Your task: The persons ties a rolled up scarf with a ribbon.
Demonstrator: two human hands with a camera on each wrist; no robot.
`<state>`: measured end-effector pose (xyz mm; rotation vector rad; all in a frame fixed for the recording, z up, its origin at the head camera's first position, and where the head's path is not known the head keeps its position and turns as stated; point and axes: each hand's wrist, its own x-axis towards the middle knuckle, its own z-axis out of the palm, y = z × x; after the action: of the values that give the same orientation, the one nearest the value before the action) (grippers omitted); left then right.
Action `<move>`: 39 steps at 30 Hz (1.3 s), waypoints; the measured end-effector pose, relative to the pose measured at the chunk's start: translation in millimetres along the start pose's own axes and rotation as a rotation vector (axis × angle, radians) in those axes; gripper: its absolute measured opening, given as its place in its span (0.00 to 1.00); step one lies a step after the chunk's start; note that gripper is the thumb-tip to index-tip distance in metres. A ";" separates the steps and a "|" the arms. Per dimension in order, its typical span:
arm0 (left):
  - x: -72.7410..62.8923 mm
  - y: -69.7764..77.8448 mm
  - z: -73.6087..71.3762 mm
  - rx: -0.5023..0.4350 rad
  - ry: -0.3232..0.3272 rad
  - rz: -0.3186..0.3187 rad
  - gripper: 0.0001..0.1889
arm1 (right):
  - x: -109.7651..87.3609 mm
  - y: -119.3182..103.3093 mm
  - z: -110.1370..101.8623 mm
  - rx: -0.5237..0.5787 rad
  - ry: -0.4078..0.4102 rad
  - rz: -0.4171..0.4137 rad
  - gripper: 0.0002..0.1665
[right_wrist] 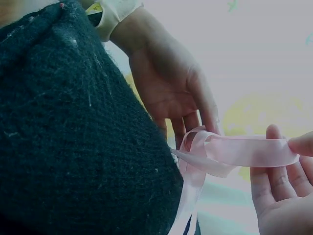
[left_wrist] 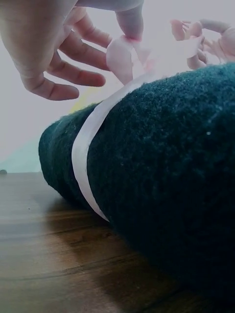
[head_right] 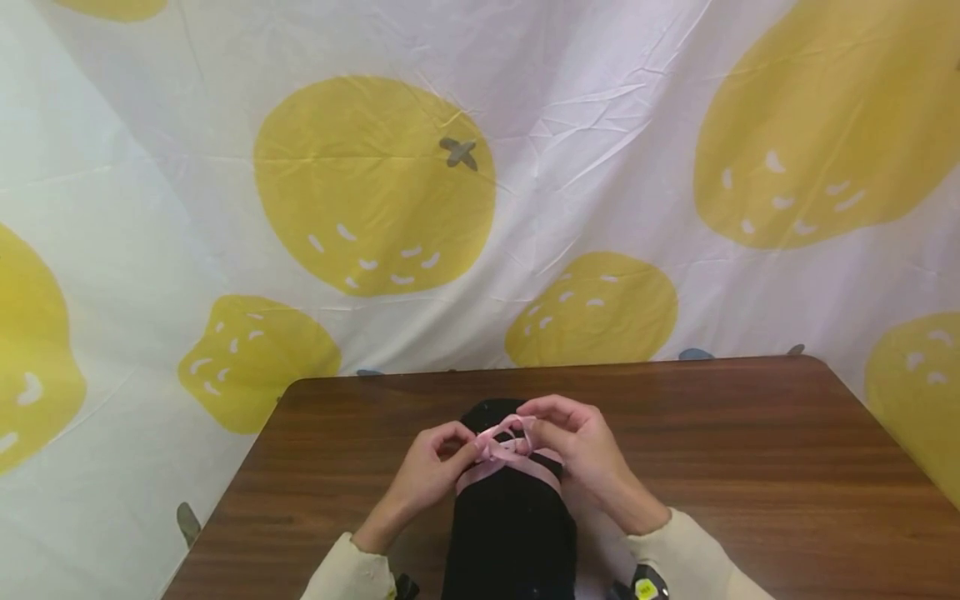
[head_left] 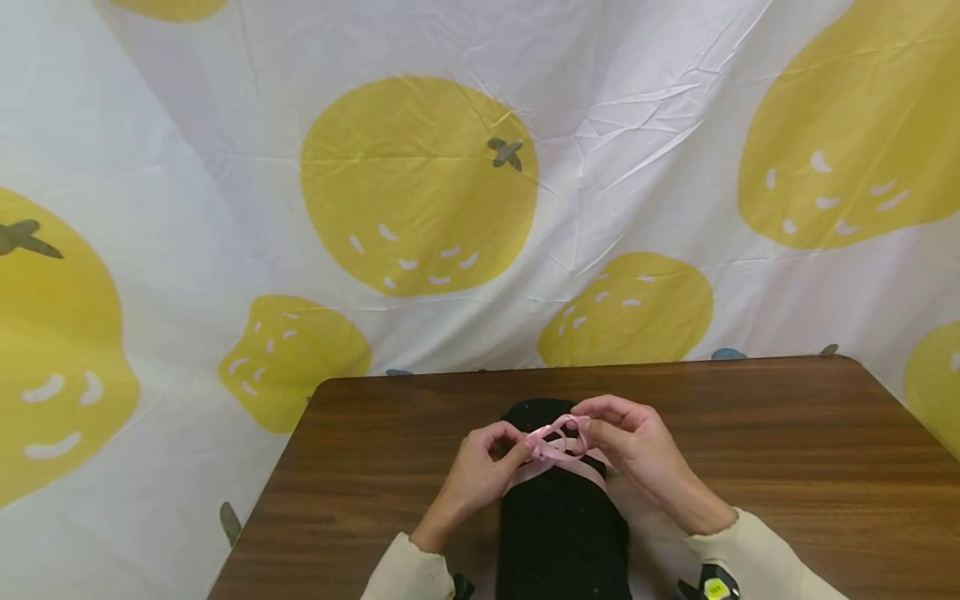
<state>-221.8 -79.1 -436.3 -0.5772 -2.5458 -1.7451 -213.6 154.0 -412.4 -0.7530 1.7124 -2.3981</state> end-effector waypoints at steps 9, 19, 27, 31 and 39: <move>-2.0 0.1 -4.4 -0.049 0.009 0.018 0.08 | 0.3 -7.1 -0.1 -0.153 0.073 0.047 0.08; -3.8 -3.9 -12.3 0.022 -0.032 0.055 0.08 | -1.7 -8.3 -5.2 -0.177 0.024 0.078 0.08; -4.8 -6.4 -18.2 -0.057 -0.047 0.113 0.07 | -3.9 -14.6 -13.3 -0.380 -0.017 0.199 0.10; -5.1 -7.2 -21.5 -0.150 -0.049 0.154 0.06 | -3.8 -15.0 -15.6 -0.450 -0.058 0.228 0.15; -4.5 -9.8 -25.9 -0.224 -0.084 0.186 0.06 | -4.6 -13.3 -18.1 -0.513 -0.093 0.214 0.15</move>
<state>-225.8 -106.9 -436.2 -0.8809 -2.2729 -1.9879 -215.0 176.1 -406.3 -0.6727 2.2635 -1.7718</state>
